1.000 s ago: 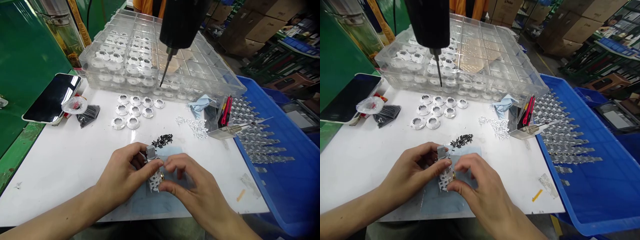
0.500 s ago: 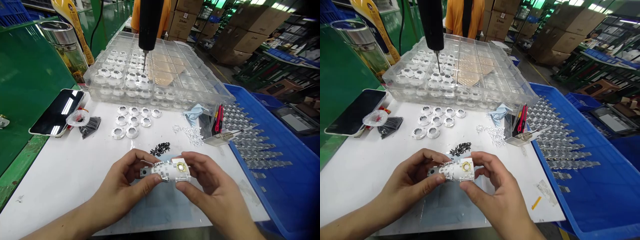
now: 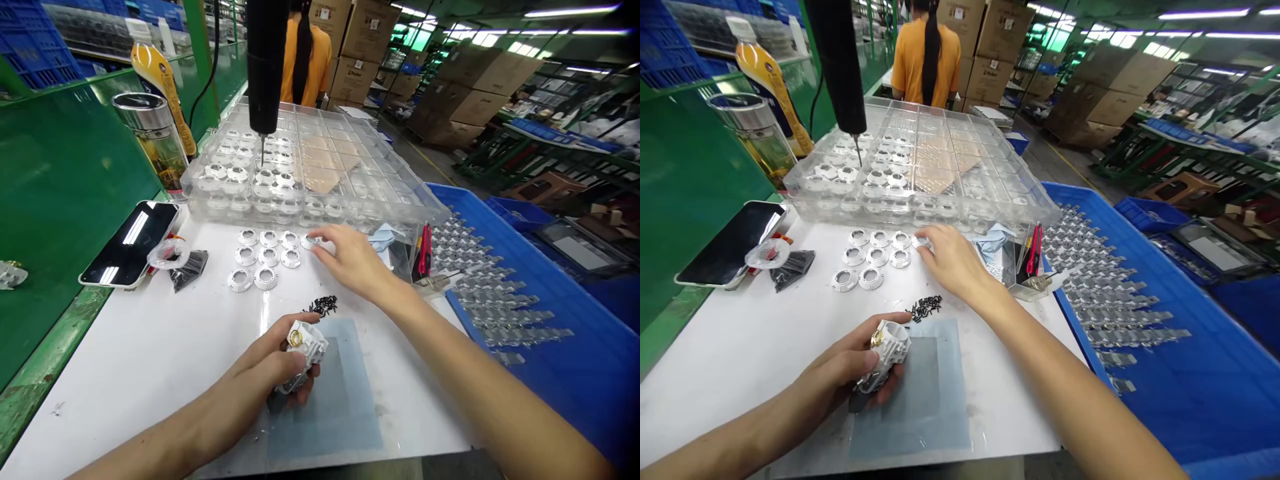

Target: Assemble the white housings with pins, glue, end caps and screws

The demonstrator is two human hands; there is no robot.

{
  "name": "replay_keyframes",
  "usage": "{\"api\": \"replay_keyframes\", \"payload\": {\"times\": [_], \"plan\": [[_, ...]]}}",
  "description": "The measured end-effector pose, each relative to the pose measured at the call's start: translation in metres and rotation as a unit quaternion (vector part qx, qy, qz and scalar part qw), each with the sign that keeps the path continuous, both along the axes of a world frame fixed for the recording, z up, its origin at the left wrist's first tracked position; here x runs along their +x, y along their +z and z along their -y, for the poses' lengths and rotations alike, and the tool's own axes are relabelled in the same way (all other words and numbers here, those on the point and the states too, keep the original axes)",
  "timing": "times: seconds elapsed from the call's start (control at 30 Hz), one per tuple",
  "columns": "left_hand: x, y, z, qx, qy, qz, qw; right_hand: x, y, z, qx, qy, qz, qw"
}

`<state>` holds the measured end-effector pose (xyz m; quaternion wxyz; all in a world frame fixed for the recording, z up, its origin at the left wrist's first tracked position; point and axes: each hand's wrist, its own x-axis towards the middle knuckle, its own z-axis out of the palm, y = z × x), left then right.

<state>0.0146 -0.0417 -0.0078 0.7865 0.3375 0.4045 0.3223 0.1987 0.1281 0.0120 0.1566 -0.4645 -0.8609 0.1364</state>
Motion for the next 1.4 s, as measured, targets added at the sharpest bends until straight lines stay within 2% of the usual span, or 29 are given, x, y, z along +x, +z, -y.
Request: {"api": "replay_keyframes", "payload": {"times": [0.1, 0.2, 0.37, 0.5, 0.67, 0.73, 0.83, 0.87, 0.93, 0.97, 1.07, 1.13, 1.27, 1.4], "plan": [[0.0, -0.005, 0.0, 0.007, 0.003, 0.05, 0.999, -0.017, -0.011, -0.02, 0.004, 0.022, 0.057, 0.998], [0.001, -0.004, 0.003, 0.019, -0.007, 0.064, 0.998, -0.021, -0.011, -0.027, 0.005, 0.031, 0.095, 0.995], [0.003, 0.008, 0.008, 0.05, -0.029, -0.008, 0.998, -0.014, -0.003, -0.022, 0.005, 0.035, 0.128, 0.991], [0.003, 0.014, 0.011, 0.061, -0.049, -0.067, 0.995, -0.01, -0.001, -0.018, -0.012, 0.031, 0.12, 0.992], [0.003, 0.008, 0.011, 0.065, -0.033, -0.094, 0.993, 0.001, 0.003, -0.017, -0.045, 0.007, 0.046, 0.998], [0.003, 0.007, 0.01, 0.072, -0.023, -0.109, 0.991, 0.012, 0.006, -0.007, -0.051, -0.015, -0.004, 0.999], [0.002, 0.007, 0.007, 0.079, -0.026, -0.096, 0.992, 0.037, 0.005, 0.031, -0.074, -0.053, -0.082, 0.992], [0.002, 0.008, 0.006, 0.08, -0.026, -0.084, 0.993, 0.047, 0.001, 0.048, -0.098, -0.058, -0.112, 0.987], [0.002, 0.007, 0.005, 0.077, -0.014, -0.074, 0.994, 0.067, -0.009, 0.084, -0.198, -0.053, -0.239, 0.949], [0.002, 0.006, 0.005, 0.074, -0.003, -0.079, 0.994, 0.076, -0.015, 0.101, -0.199, -0.059, -0.252, 0.945], [0.006, 0.003, 0.006, 0.066, 0.029, -0.118, 0.99, 0.097, -0.03, 0.136, -0.135, -0.061, -0.176, 0.973], [0.009, 0.003, 0.008, 0.067, 0.034, -0.142, 0.987, 0.103, -0.034, 0.145, -0.11, -0.059, -0.131, 0.983], [0.012, 0.005, 0.012, 0.098, 0.008, -0.202, 0.974, 0.105, -0.033, 0.141, -0.093, -0.042, -0.067, 0.993], [0.013, 0.003, 0.017, 0.18, 0.006, -0.267, 0.947, 0.097, -0.025, 0.14, -0.096, -0.038, -0.089, 0.991]]}}
